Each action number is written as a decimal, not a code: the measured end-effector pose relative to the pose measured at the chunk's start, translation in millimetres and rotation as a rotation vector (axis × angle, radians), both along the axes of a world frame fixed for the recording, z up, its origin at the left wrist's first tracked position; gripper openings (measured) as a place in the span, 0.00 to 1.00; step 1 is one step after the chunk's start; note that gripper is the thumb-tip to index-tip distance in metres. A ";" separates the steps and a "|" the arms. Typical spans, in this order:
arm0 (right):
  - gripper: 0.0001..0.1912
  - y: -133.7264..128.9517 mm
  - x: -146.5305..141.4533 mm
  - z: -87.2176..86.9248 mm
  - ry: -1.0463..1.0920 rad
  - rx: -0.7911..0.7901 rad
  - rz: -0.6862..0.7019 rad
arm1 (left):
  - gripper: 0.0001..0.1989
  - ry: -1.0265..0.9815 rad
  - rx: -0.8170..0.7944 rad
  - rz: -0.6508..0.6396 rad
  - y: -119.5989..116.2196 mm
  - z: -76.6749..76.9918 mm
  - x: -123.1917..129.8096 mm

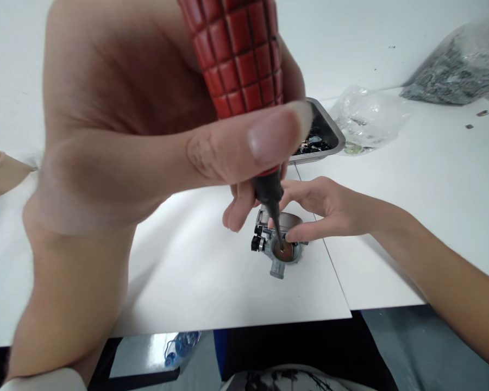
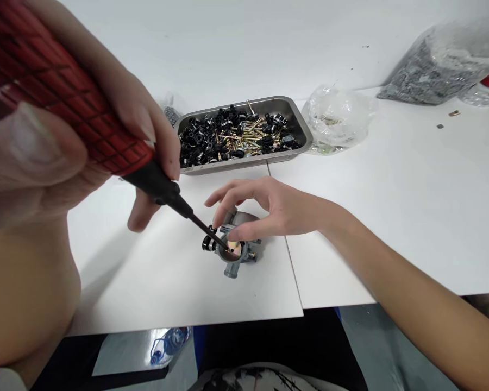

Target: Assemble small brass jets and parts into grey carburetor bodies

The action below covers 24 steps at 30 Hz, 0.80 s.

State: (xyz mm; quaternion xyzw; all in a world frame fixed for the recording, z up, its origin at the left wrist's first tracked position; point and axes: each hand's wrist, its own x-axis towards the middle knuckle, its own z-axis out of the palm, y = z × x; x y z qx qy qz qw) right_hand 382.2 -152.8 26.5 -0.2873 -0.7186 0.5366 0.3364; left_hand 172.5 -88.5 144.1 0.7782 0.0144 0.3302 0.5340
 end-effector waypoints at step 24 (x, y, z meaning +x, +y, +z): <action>0.21 -2.7 -16.5 -5.0 -0.069 -0.122 0.047 | 0.25 0.157 0.117 0.116 -24.3 12.1 13.4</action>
